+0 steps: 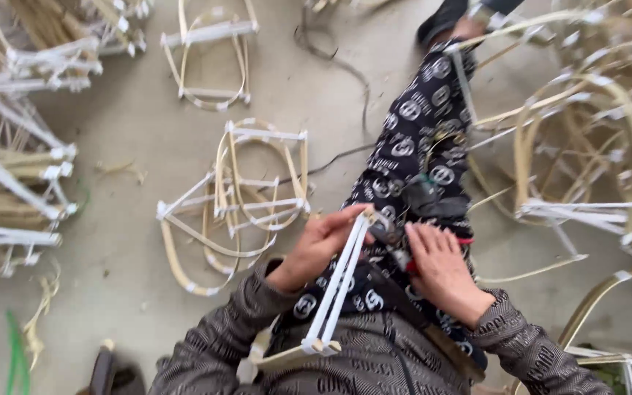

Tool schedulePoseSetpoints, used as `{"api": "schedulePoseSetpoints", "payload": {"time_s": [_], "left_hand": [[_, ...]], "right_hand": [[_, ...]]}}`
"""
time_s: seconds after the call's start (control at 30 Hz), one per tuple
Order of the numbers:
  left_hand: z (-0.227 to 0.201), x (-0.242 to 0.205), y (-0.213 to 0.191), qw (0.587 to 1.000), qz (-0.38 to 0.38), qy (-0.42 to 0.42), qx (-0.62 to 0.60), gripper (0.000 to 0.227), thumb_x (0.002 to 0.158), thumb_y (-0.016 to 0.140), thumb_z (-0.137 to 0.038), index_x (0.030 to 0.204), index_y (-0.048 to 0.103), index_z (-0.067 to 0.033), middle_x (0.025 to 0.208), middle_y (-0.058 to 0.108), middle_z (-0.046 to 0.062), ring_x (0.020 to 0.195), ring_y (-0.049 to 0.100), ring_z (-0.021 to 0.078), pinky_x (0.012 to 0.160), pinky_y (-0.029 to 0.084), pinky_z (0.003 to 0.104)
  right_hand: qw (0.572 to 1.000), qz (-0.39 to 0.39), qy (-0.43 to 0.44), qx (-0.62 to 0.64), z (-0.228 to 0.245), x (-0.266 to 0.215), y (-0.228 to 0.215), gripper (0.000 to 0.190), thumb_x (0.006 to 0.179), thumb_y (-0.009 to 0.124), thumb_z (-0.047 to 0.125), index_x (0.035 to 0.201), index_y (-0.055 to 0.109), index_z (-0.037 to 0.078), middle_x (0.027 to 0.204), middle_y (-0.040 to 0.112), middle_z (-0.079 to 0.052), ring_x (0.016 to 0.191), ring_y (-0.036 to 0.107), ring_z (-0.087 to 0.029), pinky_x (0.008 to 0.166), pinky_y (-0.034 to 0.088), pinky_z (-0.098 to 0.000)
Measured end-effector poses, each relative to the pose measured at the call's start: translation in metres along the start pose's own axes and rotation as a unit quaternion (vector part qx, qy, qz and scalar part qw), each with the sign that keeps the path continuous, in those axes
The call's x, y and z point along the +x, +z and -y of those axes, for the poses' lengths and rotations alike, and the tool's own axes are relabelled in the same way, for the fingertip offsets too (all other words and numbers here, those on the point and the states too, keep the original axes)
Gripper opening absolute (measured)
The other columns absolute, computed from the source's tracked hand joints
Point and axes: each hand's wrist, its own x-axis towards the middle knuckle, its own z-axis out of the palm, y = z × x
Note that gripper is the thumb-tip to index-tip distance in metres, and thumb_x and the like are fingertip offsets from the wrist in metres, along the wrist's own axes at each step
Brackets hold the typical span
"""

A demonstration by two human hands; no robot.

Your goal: The person is assembling bamboo and plastic frames for what appear to be furniture components or baskets by cutting and securing pieces together.

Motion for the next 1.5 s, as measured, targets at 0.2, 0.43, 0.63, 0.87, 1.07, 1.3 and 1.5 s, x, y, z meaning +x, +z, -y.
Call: {"api": "schedulePoseSetpoints", "payload": {"time_s": [0.2, 0.43, 0.63, 0.87, 1.07, 1.3, 1.5], "left_hand": [[0.011, -0.005, 0.006, 0.999, 0.001, -0.013, -0.052, 0.039, 0.110, 0.051, -0.009, 0.148, 0.055, -0.0025, 0.103, 0.075, 0.006, 0.083, 0.066, 0.0038, 0.071, 0.052, 0.018], [0.037, -0.009, 0.015, 0.993, 0.014, -0.059, -0.105, 0.036, 0.112, 0.054, -0.011, 0.146, 0.058, -0.0003, 0.102, 0.073, 0.001, 0.082, 0.062, 0.0021, 0.070, 0.049, 0.017], [0.043, -0.001, 0.026, 0.989, 0.046, -0.086, -0.110, 0.037, 0.111, 0.053, -0.011, 0.145, 0.056, 0.0012, 0.114, 0.071, 0.004, 0.098, 0.067, 0.0074, 0.087, 0.057, 0.022], [0.051, 0.000, 0.027, 0.990, 0.118, -0.076, -0.019, 0.041, 0.113, 0.050, -0.010, 0.153, 0.050, -0.0004, 0.128, 0.068, 0.002, 0.110, 0.063, 0.0059, 0.098, 0.053, 0.021], [0.046, 0.002, 0.035, 0.971, 0.146, -0.171, -0.078, 0.042, 0.111, 0.050, -0.012, 0.153, 0.050, -0.0057, 0.093, 0.063, -0.004, 0.076, 0.056, 0.0023, 0.064, 0.045, 0.018], [0.047, 0.002, 0.027, 0.970, 0.129, -0.184, -0.092, 0.040, 0.111, 0.052, -0.011, 0.150, 0.055, -0.0038, 0.089, 0.061, -0.005, 0.071, 0.050, 0.0006, 0.061, 0.040, 0.016], [0.014, 0.005, -0.005, 0.986, 0.126, -0.108, 0.013, 0.036, 0.110, 0.054, -0.009, 0.144, 0.058, 0.0004, 0.100, 0.064, -0.001, 0.085, 0.056, 0.0043, 0.074, 0.046, 0.019]], "right_hand": [[0.993, -0.002, 0.115, -0.038, -0.008, 0.003, 0.013, 0.084, 0.068, 0.074, 0.005, 0.146, 0.040, 0.000, 0.127, 0.056, -0.018, 0.125, 0.050, -0.034, 0.110, 0.036, -0.0502], [0.968, -0.045, 0.142, 0.200, 0.013, -0.019, -0.044, 0.052, 0.084, 0.070, 0.008, 0.133, 0.051, 0.003, 0.122, 0.061, -0.016, 0.114, 0.060, -0.035, 0.096, 0.049, -0.0431], [0.963, -0.082, 0.084, 0.243, 0.040, -0.028, -0.043, 0.069, 0.079, 0.065, -0.002, 0.144, 0.042, -0.001, 0.132, 0.056, -0.023, 0.123, 0.054, -0.040, 0.105, 0.044, -0.0449], [0.965, -0.081, 0.073, 0.239, 0.029, -0.037, -0.027, 0.080, 0.074, 0.066, -0.003, 0.148, 0.038, -0.002, 0.136, 0.053, -0.025, 0.129, 0.050, -0.042, 0.110, 0.040, -0.0473], [0.961, -0.125, 0.006, 0.246, 0.007, -0.033, -0.012, 0.075, 0.075, 0.073, 0.006, 0.142, 0.041, -0.003, 0.136, 0.053, -0.025, 0.129, 0.052, -0.044, 0.111, 0.040, -0.0488], [0.970, -0.111, 0.003, 0.215, -0.013, -0.027, 0.011, 0.052, 0.064, 0.074, 0.008, 0.113, 0.057, 0.001, 0.099, 0.064, -0.017, 0.093, 0.063, -0.038, 0.082, 0.051, -0.0448], [0.964, -0.044, 0.167, 0.203, -0.044, -0.021, 0.026, 0.032, 0.080, 0.074, 0.019, 0.106, 0.061, 0.006, 0.085, 0.068, -0.014, 0.078, 0.068, -0.030, 0.071, 0.053, -0.0396]]}}
